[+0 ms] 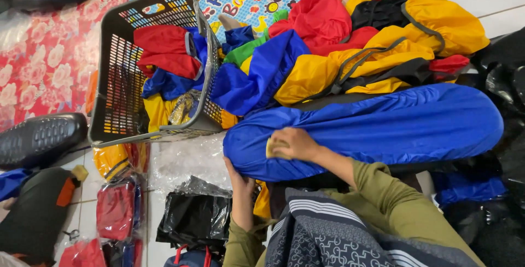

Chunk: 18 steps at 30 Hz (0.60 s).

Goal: Trimming excess material from a motorcycle seat cover with scissors and fitting it onto a seat base.

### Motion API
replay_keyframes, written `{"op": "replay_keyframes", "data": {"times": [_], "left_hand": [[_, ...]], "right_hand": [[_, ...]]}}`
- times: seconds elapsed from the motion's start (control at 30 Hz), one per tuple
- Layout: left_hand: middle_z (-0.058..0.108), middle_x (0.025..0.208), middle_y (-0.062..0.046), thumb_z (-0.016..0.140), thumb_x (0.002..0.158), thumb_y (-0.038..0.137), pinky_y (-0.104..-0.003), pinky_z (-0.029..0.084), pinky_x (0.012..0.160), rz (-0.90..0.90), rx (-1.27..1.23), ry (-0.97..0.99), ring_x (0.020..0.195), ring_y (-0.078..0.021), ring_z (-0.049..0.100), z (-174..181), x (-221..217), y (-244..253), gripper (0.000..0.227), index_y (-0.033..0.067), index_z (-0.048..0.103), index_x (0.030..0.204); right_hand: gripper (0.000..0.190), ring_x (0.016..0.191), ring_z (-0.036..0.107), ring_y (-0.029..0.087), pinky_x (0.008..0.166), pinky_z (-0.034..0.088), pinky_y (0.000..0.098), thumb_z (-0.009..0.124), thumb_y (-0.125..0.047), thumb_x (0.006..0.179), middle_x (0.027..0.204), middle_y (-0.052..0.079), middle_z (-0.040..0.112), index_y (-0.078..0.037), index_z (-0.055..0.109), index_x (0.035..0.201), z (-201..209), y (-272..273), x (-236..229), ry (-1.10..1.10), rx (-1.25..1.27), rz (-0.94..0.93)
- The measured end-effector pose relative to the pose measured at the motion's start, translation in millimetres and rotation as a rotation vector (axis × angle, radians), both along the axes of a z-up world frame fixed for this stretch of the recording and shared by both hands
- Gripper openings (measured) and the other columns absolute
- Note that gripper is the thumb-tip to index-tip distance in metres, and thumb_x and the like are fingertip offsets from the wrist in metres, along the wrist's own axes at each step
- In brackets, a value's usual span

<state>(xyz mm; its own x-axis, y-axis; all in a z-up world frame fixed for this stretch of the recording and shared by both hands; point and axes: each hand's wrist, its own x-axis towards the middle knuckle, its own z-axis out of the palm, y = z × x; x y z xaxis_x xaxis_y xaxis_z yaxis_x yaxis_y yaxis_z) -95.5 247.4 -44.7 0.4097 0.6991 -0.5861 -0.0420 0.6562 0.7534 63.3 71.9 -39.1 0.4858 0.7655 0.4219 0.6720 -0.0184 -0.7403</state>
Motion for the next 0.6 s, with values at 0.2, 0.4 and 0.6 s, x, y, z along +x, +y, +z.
{"op": "replay_keyframes", "data": {"times": [0.2, 0.4, 0.6], "left_hand": [[0.069, 0.095, -0.005, 0.053, 0.082, 0.093, -0.031, 0.057, 0.068, -0.136, -0.043, -0.074, 0.075, -0.019, 0.069, 46, 14, -20, 0.101, 0.0097, 0.054, 0.14], [0.063, 0.108, -0.008, 0.055, 0.084, 0.088, -0.037, 0.053, 0.078, -0.055, -0.123, -0.146, 0.088, -0.0238, 0.064, 24, 15, -14, 0.099, 0.0091, 0.05, 0.144], [0.055, 0.123, -0.012, 0.057, 0.085, 0.082, -0.044, 0.047, 0.091, 0.022, -0.169, -0.22, 0.105, -0.0295, 0.057, 9, -2, -8, 0.097, 0.0084, 0.045, 0.148]], "right_hand": [[0.024, 0.097, 0.071, 0.028, 0.081, 0.059, 0.0386, 0.075, -0.031, 0.094, 0.101, 0.004, 0.069, -0.02, 0.059, 0.108, 26, 30, 38, -0.059, -0.122, -0.482], [0.03, 0.079, 0.064, 0.021, 0.066, 0.056, 0.0329, 0.068, -0.047, 0.093, 0.082, -0.002, 0.058, -0.024, 0.062, 0.111, 4, 66, -50, -0.269, 0.156, 0.242], [0.033, 0.085, 0.066, 0.025, 0.07, 0.058, 0.0391, 0.072, -0.047, 0.09, 0.085, 0.004, 0.065, -0.019, 0.061, 0.106, 10, 108, 13, -0.245, 0.039, 0.177]]}}
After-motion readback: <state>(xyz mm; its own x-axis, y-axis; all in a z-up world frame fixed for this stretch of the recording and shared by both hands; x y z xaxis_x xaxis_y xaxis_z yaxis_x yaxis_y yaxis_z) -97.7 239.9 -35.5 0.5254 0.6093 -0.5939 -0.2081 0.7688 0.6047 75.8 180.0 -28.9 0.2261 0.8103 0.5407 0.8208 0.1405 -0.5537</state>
